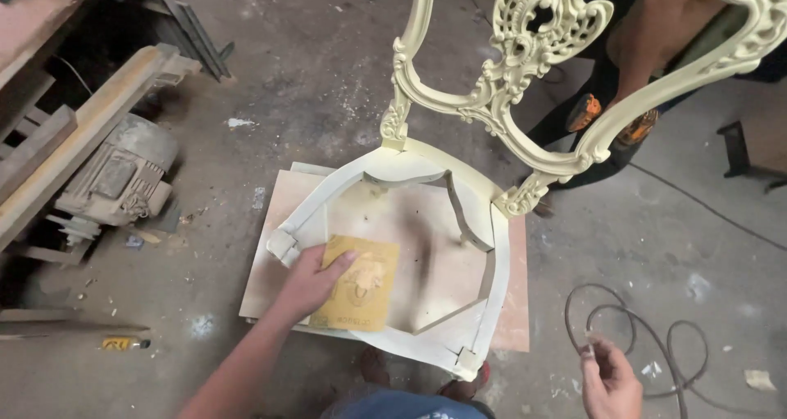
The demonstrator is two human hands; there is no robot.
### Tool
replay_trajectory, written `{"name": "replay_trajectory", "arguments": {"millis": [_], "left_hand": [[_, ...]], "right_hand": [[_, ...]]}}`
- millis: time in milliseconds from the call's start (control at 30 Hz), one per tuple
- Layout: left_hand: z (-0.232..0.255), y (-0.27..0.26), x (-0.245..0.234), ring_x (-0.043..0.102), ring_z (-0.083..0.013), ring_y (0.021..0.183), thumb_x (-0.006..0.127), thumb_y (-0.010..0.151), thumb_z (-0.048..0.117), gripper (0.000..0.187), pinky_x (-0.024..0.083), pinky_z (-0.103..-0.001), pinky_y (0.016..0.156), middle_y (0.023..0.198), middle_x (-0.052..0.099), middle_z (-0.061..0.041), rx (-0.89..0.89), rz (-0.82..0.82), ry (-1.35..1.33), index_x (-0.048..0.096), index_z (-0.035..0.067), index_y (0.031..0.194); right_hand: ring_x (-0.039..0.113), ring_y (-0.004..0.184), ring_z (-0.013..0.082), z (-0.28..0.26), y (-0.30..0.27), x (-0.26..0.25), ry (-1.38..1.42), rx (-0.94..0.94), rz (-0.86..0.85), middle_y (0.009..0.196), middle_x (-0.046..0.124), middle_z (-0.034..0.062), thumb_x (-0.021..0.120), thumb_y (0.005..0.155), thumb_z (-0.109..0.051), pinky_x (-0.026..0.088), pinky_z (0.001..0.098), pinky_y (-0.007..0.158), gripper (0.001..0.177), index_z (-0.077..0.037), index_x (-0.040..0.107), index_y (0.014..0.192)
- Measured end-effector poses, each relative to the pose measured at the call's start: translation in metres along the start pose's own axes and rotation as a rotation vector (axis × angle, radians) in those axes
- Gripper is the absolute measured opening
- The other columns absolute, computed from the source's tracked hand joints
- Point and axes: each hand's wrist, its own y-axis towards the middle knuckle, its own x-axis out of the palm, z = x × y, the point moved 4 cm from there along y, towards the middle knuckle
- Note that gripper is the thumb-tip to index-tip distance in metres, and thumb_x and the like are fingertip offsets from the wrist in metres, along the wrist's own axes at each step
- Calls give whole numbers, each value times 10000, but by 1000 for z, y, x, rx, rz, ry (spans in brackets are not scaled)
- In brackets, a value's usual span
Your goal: Sanding and scraping an ornate wooden chair frame to prepare it for refinishing.
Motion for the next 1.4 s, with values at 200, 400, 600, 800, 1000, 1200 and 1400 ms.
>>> {"name": "replay_trajectory", "arguments": {"millis": [200, 400, 600, 800, 1000, 1200, 1400], "left_hand": [[17, 25, 1, 749, -132, 937, 627, 918, 457, 353, 540, -311, 800, 1024, 805, 40, 38, -138, 328, 753, 161, 1064], [15, 45, 1, 659, -165, 739, 724, 854, 573, 465, 447, -325, 667, 777, 708, -11, 70, -210, 572, 708, 109, 827], [16, 48, -1, 548, -200, 695, 676, 854, 696, 618, 367, -356, 626, 762, 576, -39, 87, -189, 733, 515, 100, 821], [-2, 63, 0, 500, -195, 689, 567, 962, 652, 598, 357, -358, 647, 762, 503, -40, 185, -203, 737, 414, 111, 755], [1, 56, 0, 627, -230, 797, 514, 971, 618, 547, 429, -373, 718, 837, 668, -67, 231, -228, 736, 603, 96, 834], [-3, 49, 17, 656, -110, 818, 632, 938, 463, 360, 497, -285, 711, 874, 727, 13, 271, -172, 234, 708, 112, 918], [5, 21, 75, 715, -198, 696, 726, 955, 179, 196, 608, -359, 603, 803, 738, -124, 206, -278, -413, 660, 25, 1055]], "right_hand": [[613, 977, 101, -12, -28, -2, 3, 136, 116, 1002, 743, 64, 761, 941, -224, 476, 284, 922, 337, -57, 762, 1234], [491, 664, 153, -26, -48, 9, 378, 145, 91, 825, 635, 169, 672, 1022, -122, 357, 283, 601, 150, -48, 646, 894], [538, 718, 194, -20, -42, 29, 780, 230, -72, 971, 684, 265, 566, 1088, -76, 344, 278, 593, 210, -72, 514, 884], [469, 671, 183, -71, -54, 67, 681, 171, -243, 934, 713, 210, 667, 970, -48, 366, 297, 624, 151, 40, 709, 1086], [506, 737, 200, -106, -65, 97, 724, 243, -376, 973, 728, 183, 542, 974, -7, 372, 315, 654, 400, 124, 636, 1340], [548, 733, 159, -125, -55, 104, 629, 124, -421, 956, 717, 88, 476, 1023, -85, 412, 265, 638, 402, 79, 668, 1336], [586, 676, 183, -170, -52, 69, 547, -253, -319, 830, 739, 182, 551, 965, 31, 459, 285, 602, 215, 16, 578, 1178]]}}
